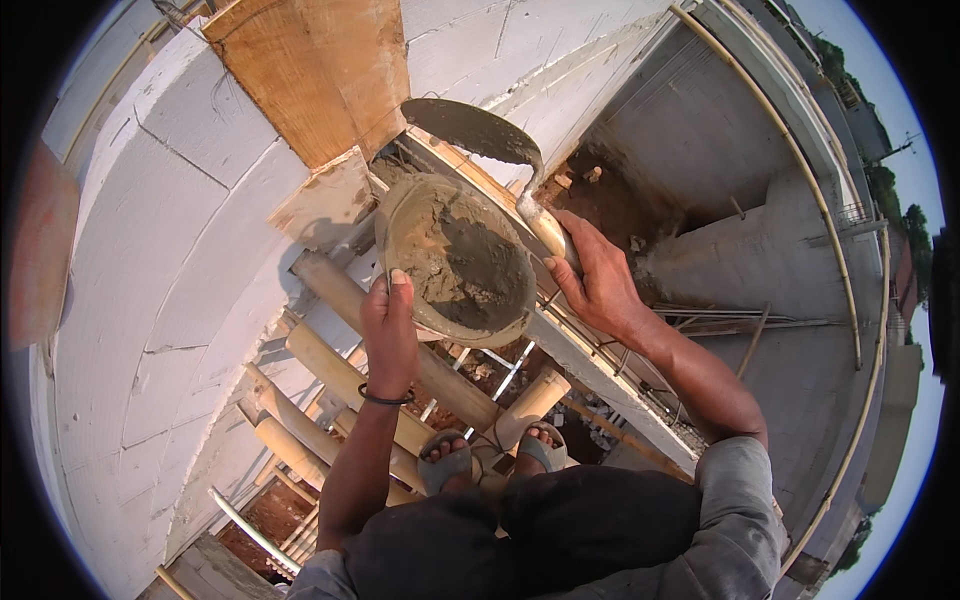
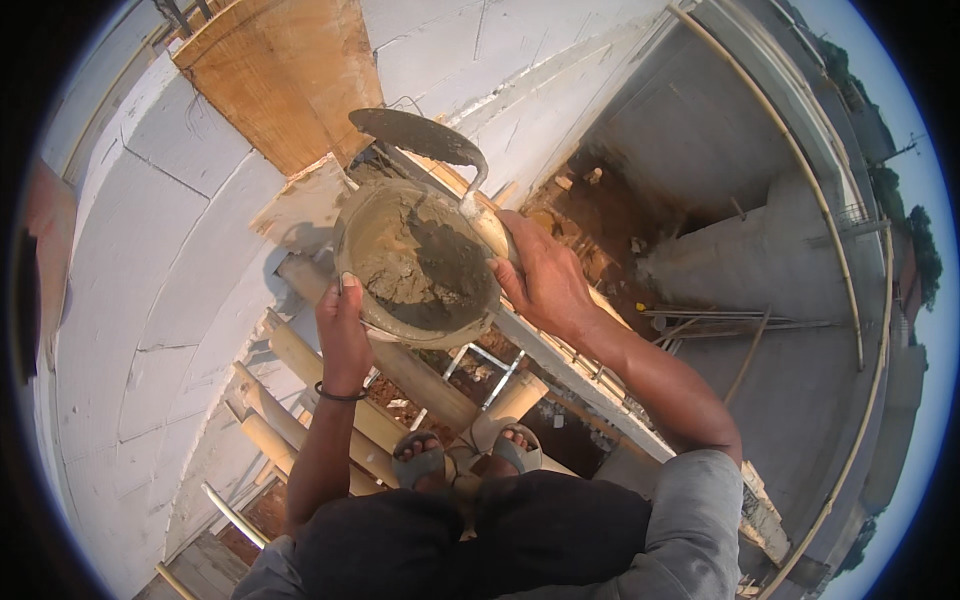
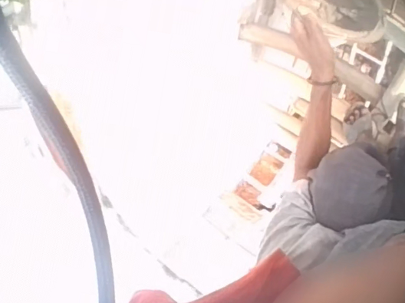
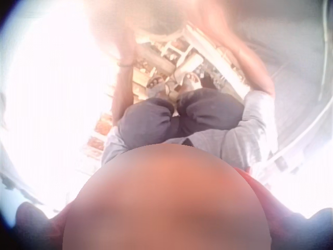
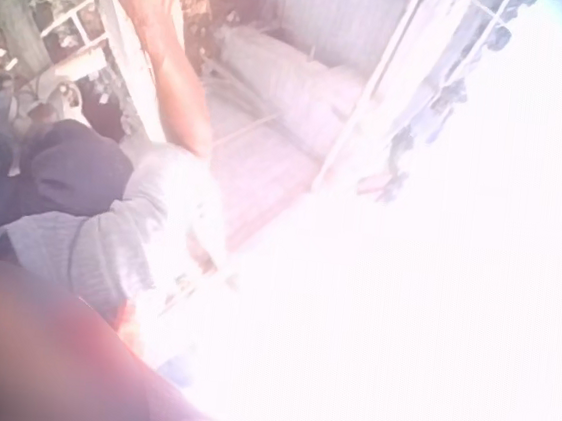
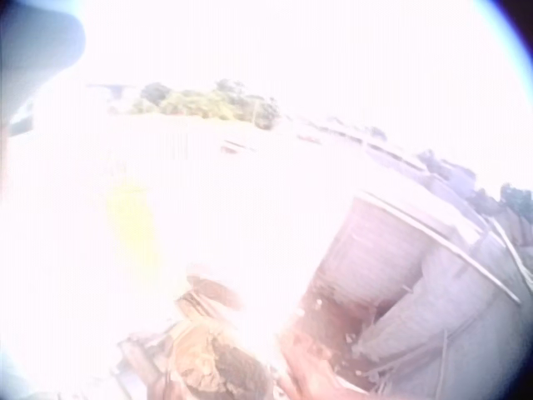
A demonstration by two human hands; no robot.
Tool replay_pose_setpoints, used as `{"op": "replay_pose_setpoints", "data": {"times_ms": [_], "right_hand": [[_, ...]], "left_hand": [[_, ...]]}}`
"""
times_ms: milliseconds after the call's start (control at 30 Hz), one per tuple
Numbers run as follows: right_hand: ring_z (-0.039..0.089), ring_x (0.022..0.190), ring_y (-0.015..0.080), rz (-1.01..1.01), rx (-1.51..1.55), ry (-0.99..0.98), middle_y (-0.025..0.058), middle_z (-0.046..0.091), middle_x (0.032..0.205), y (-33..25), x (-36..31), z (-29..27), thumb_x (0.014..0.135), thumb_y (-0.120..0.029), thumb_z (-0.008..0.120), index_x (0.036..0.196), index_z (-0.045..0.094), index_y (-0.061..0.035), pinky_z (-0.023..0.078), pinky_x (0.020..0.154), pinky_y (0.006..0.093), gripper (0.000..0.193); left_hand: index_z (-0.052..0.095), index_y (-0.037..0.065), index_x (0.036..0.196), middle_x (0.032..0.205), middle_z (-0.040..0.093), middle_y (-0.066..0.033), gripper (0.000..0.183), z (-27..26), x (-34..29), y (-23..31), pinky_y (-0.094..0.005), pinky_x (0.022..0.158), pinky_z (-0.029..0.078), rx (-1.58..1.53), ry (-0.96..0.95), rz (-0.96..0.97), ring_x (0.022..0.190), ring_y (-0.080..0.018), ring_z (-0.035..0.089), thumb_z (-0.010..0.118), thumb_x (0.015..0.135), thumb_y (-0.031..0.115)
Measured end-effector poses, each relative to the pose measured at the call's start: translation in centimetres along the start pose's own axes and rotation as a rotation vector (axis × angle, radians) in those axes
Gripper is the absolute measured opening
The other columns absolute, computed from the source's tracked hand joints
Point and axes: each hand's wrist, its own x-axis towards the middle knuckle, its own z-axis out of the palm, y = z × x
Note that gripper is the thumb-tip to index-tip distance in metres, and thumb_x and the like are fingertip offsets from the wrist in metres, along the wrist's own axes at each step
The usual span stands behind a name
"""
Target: The person secures wooden planks to a wall using a hammer and nails while standing on bamboo scaffolding. They then retrieve a bucket of wet cement and scoop some with a trowel.
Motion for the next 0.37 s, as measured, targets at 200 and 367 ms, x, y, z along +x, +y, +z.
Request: {"op": "replay_pose_setpoints", "data": {"times_ms": [200,367], "right_hand": [[0.065,0.077,0.0300,0.034,-0.624,-0.144,0.0138,0.060,0.088,4.4,-4.5,-4.2,0.083,-0.011,0.061,0.122,0.052,-0.0051,0.054,0.063,0.0400,0.040],[0.064,0.081,0.0357,0.441,-0.688,-0.330,0.0141,0.060,0.093,4.5,-5.6,-3.9,0.081,-0.015,0.067,0.140,0.040,-0.0112,0.053,0.063,0.0416,0.064]], "left_hand": [[0.048,-0.001,0.075,0.059,0.036,-0.0089,0.035,3.1,3.6,2.2,-0.0327,0.052,0.033,0.354,-0.228,0.395,0.059,-0.0139,0.030,0.055,0.098,0.024],[0.050,-0.004,0.076,0.059,0.041,-0.0206,0.038,6.3,3.6,3.0,-0.0382,0.052,0.035,0.546,-0.269,0.485,0.057,-0.0210,0.030,0.061,0.095,0.028]]}}
